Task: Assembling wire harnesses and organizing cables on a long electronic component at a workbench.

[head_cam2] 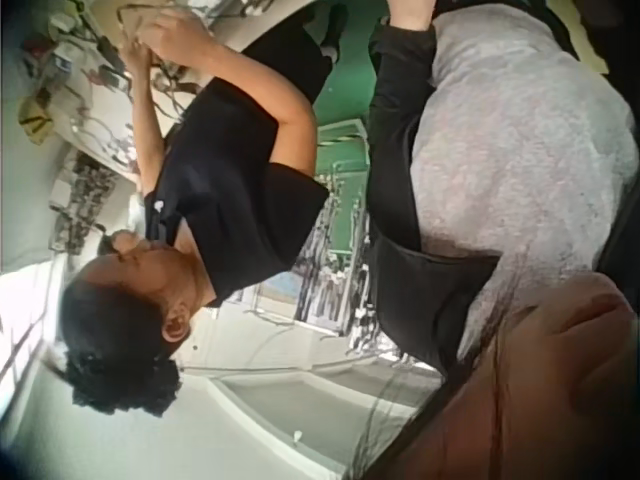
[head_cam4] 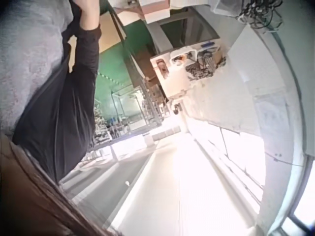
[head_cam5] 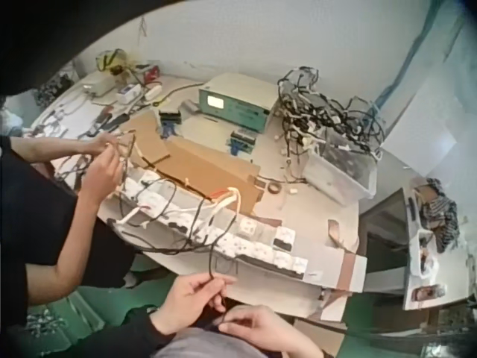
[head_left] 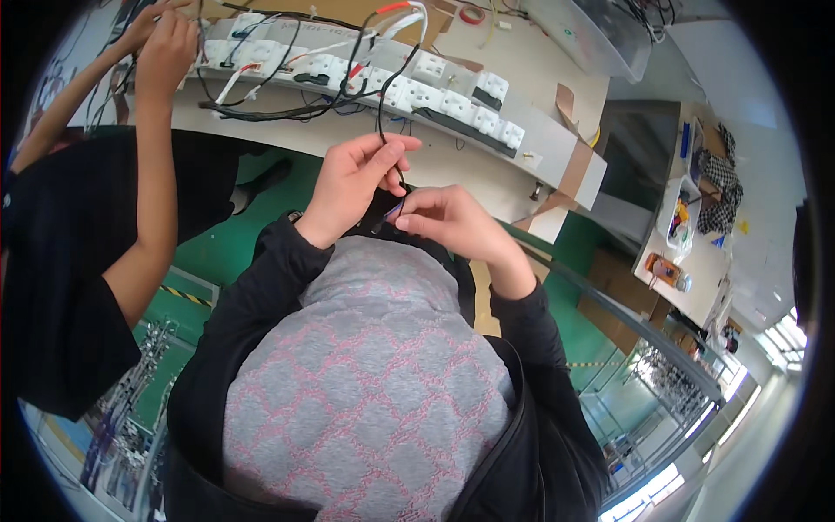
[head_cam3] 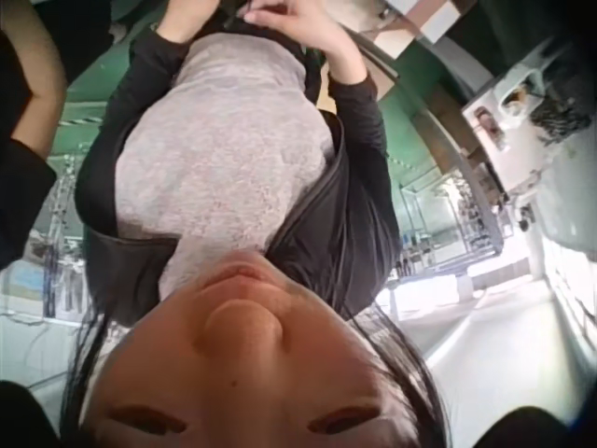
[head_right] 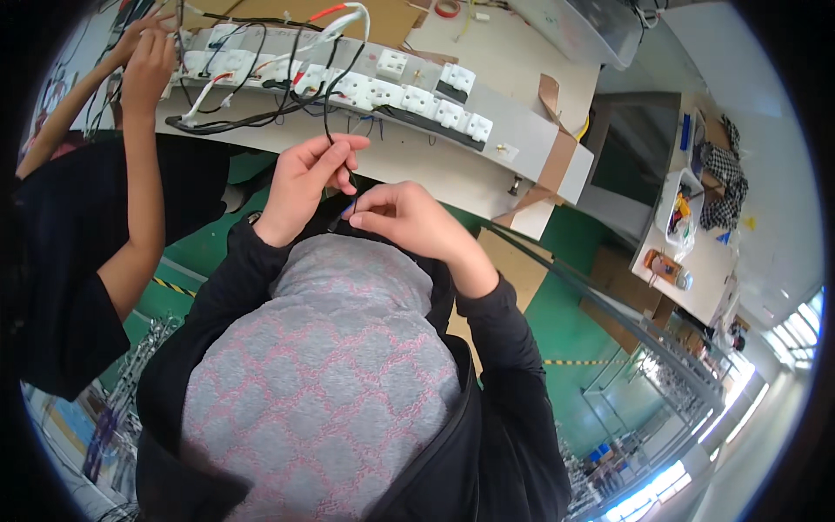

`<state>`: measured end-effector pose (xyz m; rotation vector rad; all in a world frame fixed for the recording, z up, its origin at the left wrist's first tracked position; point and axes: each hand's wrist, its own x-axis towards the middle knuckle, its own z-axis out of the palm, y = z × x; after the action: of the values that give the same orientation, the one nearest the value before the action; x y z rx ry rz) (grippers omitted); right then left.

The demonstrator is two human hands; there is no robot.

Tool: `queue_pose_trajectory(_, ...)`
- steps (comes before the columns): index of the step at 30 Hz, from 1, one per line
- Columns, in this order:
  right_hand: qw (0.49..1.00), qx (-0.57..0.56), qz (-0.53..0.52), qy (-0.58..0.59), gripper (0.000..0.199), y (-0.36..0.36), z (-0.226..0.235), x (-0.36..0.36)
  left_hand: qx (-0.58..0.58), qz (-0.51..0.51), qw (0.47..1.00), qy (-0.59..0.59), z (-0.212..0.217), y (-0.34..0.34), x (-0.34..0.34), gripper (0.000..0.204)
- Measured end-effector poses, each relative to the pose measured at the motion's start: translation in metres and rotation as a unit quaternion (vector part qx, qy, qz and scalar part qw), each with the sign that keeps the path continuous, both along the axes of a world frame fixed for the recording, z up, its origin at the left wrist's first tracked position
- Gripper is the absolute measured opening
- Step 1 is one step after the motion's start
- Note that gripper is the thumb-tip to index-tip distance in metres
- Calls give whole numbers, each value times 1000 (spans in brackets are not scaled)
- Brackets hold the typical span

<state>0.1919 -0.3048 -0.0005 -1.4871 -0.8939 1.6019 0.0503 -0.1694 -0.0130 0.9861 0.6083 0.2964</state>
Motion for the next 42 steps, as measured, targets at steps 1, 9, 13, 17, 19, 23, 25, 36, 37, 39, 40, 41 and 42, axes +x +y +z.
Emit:
queue_pose_trajectory(1,1000,5,10,0,18,0,2,1,-10,12,1000,7,-2,-1,0,28)
queue_pose_trajectory(9,999,-25,-41,25,17,15,27,66,79,-64,987,124,23,-16,21,30)
queue_pose_trajectory(13,991,0,58,-123,17,26,32,91,249,-39,956,149,32,-28,39,29)
queue_pose_trajectory(17,878,186,175,-405,16,34,16,114,465,-87,848,239,29,-23,54,17)
queue_pose_trajectory(19,766,309,163,-539,28,43,12,128,585,-123,758,262,19,-19,65,5)
queue_pose_trajectory(23,754,375,65,-536,23,79,3,143,538,48,827,153,0,-2,92,9)
queue_pose_trajectory(25,779,361,8,-513,21,92,-2,138,521,142,826,165,-15,10,104,8)
queue_pose_trajectory(36,891,172,-173,-383,12,108,-22,125,502,222,816,183,-35,36,128,10)
queue_pose_trajectory(37,889,181,-176,-382,12,106,-23,127,505,210,816,186,-34,38,128,10)
queue_pose_trajectory(39,886,184,-187,-382,13,104,-24,130,535,168,805,193,-29,43,125,10)
queue_pose_trajectory(40,887,193,-176,-381,12,104,-24,129,567,136,786,204,-25,47,123,10)
queue_pose_trajectory(41,888,201,-164,-380,12,103,-23,126,598,108,767,206,-21,50,122,14)
queue_pose_trajectory(42,888,196,-168,-381,12,102,-22,125,597,102,769,203,-15,55,123,14)
